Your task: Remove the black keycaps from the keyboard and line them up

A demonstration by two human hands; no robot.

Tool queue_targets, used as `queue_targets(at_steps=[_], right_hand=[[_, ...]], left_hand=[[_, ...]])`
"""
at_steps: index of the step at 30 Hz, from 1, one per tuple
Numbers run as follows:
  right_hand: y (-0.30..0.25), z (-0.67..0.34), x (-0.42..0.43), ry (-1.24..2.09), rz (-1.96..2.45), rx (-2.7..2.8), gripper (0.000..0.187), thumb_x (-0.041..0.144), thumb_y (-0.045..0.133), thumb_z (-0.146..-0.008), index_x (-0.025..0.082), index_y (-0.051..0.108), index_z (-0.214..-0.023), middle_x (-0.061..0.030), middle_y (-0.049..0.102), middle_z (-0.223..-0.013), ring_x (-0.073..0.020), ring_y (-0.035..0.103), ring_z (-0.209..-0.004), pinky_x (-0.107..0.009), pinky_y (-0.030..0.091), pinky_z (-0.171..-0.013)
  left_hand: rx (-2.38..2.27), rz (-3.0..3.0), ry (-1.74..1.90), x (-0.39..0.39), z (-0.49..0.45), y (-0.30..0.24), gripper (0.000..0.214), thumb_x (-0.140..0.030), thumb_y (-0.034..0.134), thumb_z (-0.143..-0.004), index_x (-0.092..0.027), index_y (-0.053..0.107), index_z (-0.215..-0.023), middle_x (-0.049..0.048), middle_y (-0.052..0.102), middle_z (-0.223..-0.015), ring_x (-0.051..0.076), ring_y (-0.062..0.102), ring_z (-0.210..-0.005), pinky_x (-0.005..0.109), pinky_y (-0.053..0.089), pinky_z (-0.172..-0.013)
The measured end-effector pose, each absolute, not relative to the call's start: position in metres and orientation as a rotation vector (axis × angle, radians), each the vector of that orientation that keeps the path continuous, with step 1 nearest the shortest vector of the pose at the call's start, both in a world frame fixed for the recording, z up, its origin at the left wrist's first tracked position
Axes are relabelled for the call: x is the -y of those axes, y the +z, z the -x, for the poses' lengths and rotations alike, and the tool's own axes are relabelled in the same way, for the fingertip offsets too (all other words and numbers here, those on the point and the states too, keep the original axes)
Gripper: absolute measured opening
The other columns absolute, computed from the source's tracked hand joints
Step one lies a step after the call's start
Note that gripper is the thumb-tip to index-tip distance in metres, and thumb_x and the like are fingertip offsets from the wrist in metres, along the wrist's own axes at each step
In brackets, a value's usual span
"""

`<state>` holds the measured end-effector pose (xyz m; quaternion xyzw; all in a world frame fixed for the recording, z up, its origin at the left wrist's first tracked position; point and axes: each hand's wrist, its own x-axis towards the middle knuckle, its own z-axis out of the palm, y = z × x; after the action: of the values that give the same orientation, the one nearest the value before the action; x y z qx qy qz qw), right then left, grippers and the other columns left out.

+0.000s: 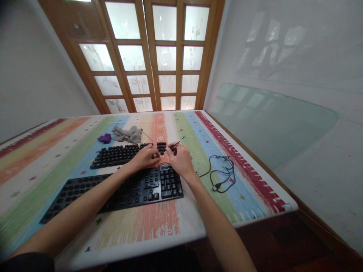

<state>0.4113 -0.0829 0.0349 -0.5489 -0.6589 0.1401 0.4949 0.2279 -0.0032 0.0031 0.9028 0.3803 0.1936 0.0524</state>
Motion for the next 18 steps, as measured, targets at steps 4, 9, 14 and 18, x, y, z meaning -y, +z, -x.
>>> queue_targets(at_steps=[4, 9, 14, 18], right_hand=[[0.038, -0.413, 0.084, 0.389, 1.289, 1.692, 0.016, 0.027, 0.059, -0.088, 0.014, 0.067, -0.085, -0.0060, 0.070, -0.076, -0.0157, 0.061, -0.063, -0.027, 0.047, -0.065], [0.040, -0.414, 0.087, 0.513, 1.236, 1.779, 0.016, 0.028, 0.061, -0.087, 0.014, 0.068, -0.086, -0.0062, 0.071, -0.079, -0.0150, 0.061, -0.066, -0.027, 0.046, -0.065], [0.042, -0.421, 0.091, 0.800, 1.074, 2.020, 0.022, 0.034, 0.063, -0.088, 0.013, 0.071, -0.090, -0.0052, 0.070, -0.081, -0.0142, 0.061, -0.067, -0.026, 0.046, -0.063], [0.043, -0.423, 0.093, 1.035, 0.937, 2.206, 0.026, 0.038, 0.065, -0.087, 0.013, 0.072, -0.089, -0.0025, 0.068, -0.073, -0.0127, 0.060, -0.064, -0.024, 0.046, -0.060]], left_hand=[[-1.124, -2.761, 0.571, -0.001, -0.224, 0.000, 0.004, -0.017, 0.067, -0.080, -0.017, 0.071, -0.080, 0.0076, 0.065, -0.083, 0.024, 0.057, -0.091, 0.038, 0.046, -0.087], [-1.114, -2.746, 0.578, -0.002, -0.222, 0.001, 0.003, -0.015, 0.067, -0.079, -0.016, 0.068, -0.082, 0.0080, 0.067, -0.084, 0.026, 0.055, -0.093, 0.039, 0.046, -0.085], [-1.171, -2.729, 0.579, 0.001, -0.225, 0.003, 0.014, -0.013, 0.065, -0.080, -0.016, 0.066, -0.093, 0.0081, 0.066, -0.086, 0.026, 0.056, -0.094, 0.037, 0.047, -0.082], [-1.164, -2.718, 0.613, 0.001, -0.224, 0.001, 0.023, -0.013, 0.066, -0.079, -0.017, 0.065, -0.102, 0.0083, 0.067, -0.092, 0.027, 0.055, -0.099, 0.039, 0.047, -0.085]])
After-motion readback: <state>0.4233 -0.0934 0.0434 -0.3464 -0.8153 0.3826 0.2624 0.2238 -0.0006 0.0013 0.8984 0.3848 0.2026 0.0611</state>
